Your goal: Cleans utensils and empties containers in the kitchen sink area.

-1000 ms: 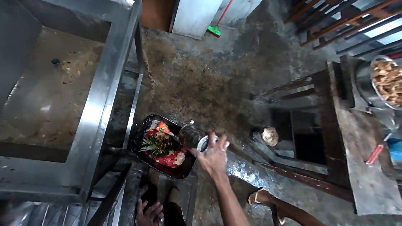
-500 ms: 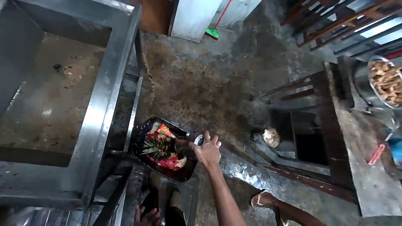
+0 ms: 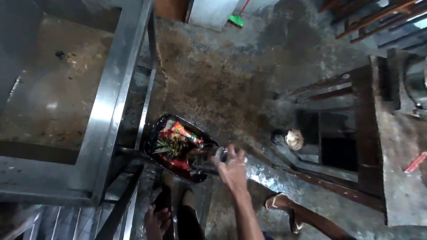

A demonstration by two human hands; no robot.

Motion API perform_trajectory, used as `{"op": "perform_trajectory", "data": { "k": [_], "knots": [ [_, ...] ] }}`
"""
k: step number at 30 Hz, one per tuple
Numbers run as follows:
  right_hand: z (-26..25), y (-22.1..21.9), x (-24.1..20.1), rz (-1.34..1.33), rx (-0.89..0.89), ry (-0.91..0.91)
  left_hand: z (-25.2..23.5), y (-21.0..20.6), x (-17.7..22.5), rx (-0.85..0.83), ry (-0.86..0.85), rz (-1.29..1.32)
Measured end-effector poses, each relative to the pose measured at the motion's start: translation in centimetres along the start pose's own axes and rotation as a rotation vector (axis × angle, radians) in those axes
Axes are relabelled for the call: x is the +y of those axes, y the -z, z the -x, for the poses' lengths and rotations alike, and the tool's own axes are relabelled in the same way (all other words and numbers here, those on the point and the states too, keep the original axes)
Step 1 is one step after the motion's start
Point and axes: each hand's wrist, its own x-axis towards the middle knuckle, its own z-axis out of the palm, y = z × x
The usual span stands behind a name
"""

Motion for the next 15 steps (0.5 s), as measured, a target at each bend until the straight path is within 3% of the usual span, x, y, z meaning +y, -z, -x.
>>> {"op": "perform_trajectory", "data": {
  "k": [4,6,8,11,15],
  "knots": [
    [1.6,6.4,-0.5,-0.082,0.297,0.139,0.0,-2.6,-0.6,-0.042,0.053,0.0],
    [0.3,7.5,-1.2,-0.069,0.338,0.141,0.2,-3.5,-1.3,-0.053,0.076,-0.01],
    [-2.4,5.2,-1.6,-0.074,0.214,0.086,0.1,-3.9,-1.4,-0.057,0.093,-0.019],
    [-6.3,-1.6,0.0,-0.047,-0.092,-0.026,0.5,-3.3,-1.2,-0.089,0.075,0.0],
    [-4.5,-1.9,0.1,0.044,-0.134,-0.058,-0.3,-3.4,0.1,-0.167,-0.135,-0.128]
  ]
}}
